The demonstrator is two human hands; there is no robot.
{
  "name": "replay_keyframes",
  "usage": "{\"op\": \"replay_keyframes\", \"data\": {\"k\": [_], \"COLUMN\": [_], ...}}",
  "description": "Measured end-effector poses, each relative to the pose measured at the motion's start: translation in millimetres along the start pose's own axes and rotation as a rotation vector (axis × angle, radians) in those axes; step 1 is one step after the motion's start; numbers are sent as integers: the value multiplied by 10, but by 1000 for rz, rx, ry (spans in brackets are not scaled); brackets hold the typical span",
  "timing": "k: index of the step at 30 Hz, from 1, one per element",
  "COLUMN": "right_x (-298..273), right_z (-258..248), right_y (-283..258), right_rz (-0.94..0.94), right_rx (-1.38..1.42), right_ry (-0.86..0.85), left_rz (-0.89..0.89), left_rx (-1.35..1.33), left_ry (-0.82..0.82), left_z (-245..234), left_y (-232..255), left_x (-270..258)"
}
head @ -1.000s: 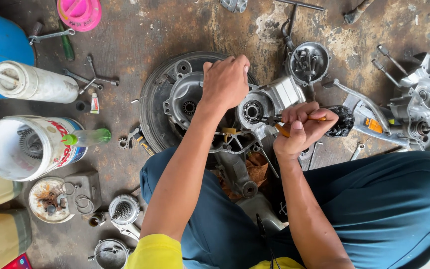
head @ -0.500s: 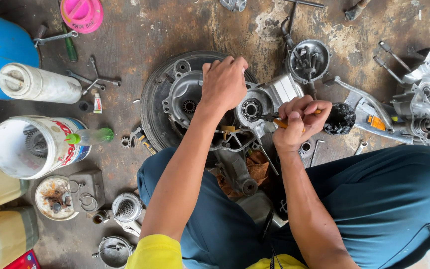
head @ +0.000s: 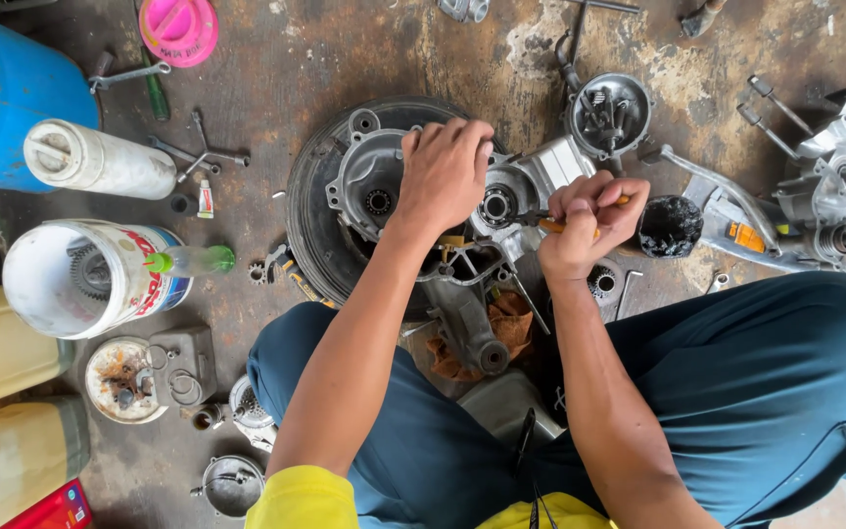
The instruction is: The person sits on the floor and uses a screwdriver to remove a metal ring from a disassembled engine casing. They then pick up a second metal ring from the floor, compare the two rings, and use the screwdriver to pry at the engine casing again.
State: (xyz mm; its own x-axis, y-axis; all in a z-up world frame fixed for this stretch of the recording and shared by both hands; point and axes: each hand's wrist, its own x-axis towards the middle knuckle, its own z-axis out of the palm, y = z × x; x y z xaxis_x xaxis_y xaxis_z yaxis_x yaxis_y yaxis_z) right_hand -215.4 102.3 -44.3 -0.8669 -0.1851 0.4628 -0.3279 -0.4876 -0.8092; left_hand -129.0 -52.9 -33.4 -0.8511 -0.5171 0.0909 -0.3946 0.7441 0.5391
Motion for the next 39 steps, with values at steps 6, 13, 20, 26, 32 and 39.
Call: {"op": "replay_keyframes", "data": {"k": [6,13,20,26,32,39], "right_x": [24,120,15,49,-53,-96], "right_z": [-13,-58,-78,-128,-55,-69], "right_y": [-6,-54,-120,-104,-163,-125], "right_rz": [-14,24,127,185,158,91], "right_rx": [20,-44,-218,-313,-388,-182], "right_ry": [42,-55,-132,-57,-55,-199], "left_rz": [12,80,19,1,2,55], "left_rx": [10,47,48,47,29,14], "left_ry": [-73,-60,-81,-68,-78,-35], "left_z": [-41,-119,21,87,23,-374], "left_y": [116,177,-8,-65,-7,-59], "left_x": [-116,-174,-95,-81,-100,-162]}}
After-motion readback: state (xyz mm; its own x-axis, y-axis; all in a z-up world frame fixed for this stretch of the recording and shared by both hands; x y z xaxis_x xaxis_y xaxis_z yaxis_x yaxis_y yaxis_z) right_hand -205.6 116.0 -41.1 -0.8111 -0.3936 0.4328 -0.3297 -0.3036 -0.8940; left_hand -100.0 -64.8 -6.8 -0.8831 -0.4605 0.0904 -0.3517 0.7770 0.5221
